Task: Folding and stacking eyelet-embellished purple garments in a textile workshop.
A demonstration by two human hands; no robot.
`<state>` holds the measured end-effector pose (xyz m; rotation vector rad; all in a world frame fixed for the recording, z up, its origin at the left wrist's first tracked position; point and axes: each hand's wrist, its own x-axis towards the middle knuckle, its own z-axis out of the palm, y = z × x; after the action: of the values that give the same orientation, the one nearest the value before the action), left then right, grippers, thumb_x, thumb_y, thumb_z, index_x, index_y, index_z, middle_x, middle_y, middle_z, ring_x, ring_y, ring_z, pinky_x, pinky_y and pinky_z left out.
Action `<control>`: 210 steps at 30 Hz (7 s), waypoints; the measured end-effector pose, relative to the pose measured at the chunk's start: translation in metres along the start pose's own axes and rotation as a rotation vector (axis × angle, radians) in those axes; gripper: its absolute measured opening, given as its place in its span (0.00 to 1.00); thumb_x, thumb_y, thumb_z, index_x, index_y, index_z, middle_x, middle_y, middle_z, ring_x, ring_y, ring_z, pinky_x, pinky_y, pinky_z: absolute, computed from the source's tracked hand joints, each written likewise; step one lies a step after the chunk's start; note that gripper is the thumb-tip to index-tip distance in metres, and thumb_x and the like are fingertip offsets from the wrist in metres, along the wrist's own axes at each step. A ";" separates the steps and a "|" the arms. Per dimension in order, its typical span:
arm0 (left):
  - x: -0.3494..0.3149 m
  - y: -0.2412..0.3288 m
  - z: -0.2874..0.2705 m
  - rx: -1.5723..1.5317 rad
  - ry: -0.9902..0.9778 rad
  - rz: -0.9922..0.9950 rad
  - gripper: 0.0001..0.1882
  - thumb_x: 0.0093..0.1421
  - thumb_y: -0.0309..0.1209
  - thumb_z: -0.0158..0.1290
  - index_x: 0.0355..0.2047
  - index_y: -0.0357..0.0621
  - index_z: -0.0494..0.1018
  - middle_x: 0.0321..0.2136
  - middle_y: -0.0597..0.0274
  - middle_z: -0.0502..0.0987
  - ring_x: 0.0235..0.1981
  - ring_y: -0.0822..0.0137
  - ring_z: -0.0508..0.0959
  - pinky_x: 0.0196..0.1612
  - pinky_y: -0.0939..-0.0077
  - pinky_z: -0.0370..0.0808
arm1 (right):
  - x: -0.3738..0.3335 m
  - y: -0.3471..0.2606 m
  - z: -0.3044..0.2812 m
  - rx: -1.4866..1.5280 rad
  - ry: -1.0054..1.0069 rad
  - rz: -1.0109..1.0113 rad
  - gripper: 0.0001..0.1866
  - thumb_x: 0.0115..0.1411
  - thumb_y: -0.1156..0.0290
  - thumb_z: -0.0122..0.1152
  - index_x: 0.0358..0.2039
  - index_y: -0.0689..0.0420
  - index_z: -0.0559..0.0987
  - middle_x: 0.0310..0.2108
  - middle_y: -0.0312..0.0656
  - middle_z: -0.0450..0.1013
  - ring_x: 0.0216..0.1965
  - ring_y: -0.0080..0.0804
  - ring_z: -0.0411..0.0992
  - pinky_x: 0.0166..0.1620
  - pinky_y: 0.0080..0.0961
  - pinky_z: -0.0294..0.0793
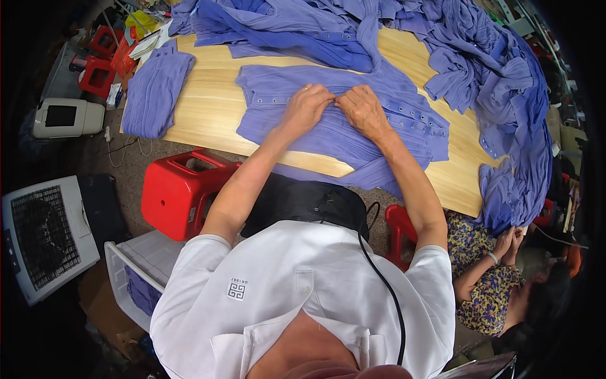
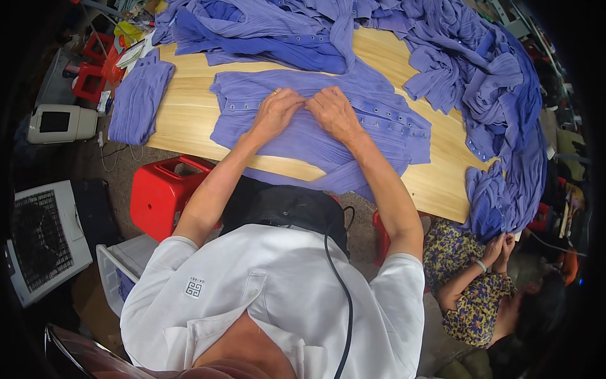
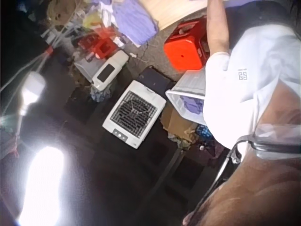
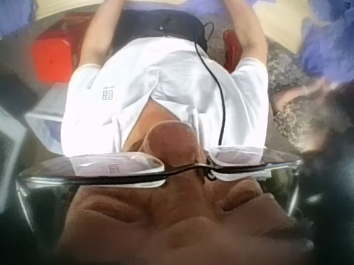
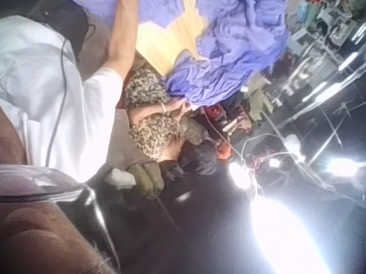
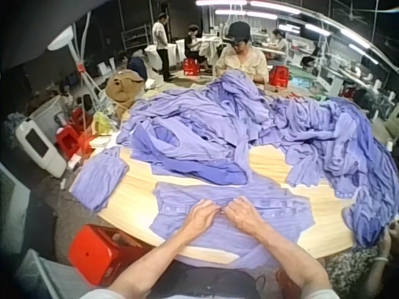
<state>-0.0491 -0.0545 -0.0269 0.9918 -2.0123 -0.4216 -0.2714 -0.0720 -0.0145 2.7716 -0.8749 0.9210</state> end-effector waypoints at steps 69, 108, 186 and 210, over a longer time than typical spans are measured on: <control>0.013 0.040 0.013 0.341 -0.237 0.092 0.11 0.62 0.34 0.66 0.45 0.48 0.86 0.40 0.61 0.80 0.43 0.54 0.81 0.46 0.57 0.80 | -0.058 -0.033 -0.036 0.057 0.074 0.470 0.14 0.58 0.69 0.77 0.45 0.55 0.89 0.44 0.38 0.82 0.46 0.41 0.79 0.46 0.41 0.77; 0.048 0.066 0.070 0.336 -0.180 0.004 0.06 0.61 0.29 0.63 0.39 0.45 0.82 0.33 0.58 0.78 0.39 0.52 0.82 0.39 0.54 0.83 | -0.072 -0.023 -0.056 0.078 0.044 0.665 0.13 0.58 0.71 0.76 0.45 0.55 0.90 0.41 0.38 0.81 0.47 0.44 0.78 0.51 0.41 0.75; 0.039 0.064 0.094 0.020 -0.097 0.236 0.07 0.61 0.23 0.61 0.40 0.41 0.83 0.34 0.58 0.80 0.39 0.50 0.83 0.42 0.57 0.82 | -0.103 -0.002 -0.076 -0.297 0.065 0.274 0.05 0.56 0.71 0.67 0.35 0.54 0.84 0.32 0.35 0.74 0.39 0.34 0.75 0.49 0.42 0.70; 0.038 0.083 0.066 0.202 -0.368 0.362 0.21 0.65 0.31 0.64 0.59 0.50 0.83 0.44 0.58 0.81 0.45 0.55 0.81 0.46 0.57 0.82 | -0.148 -0.017 -0.096 -0.031 0.081 0.596 0.18 0.59 0.65 0.77 0.50 0.55 0.88 0.47 0.36 0.82 0.47 0.40 0.77 0.51 0.41 0.75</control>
<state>-0.1557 -0.0354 0.0039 0.6762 -2.5486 -0.2158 -0.4086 0.0397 -0.0194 2.4497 -1.7273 1.0608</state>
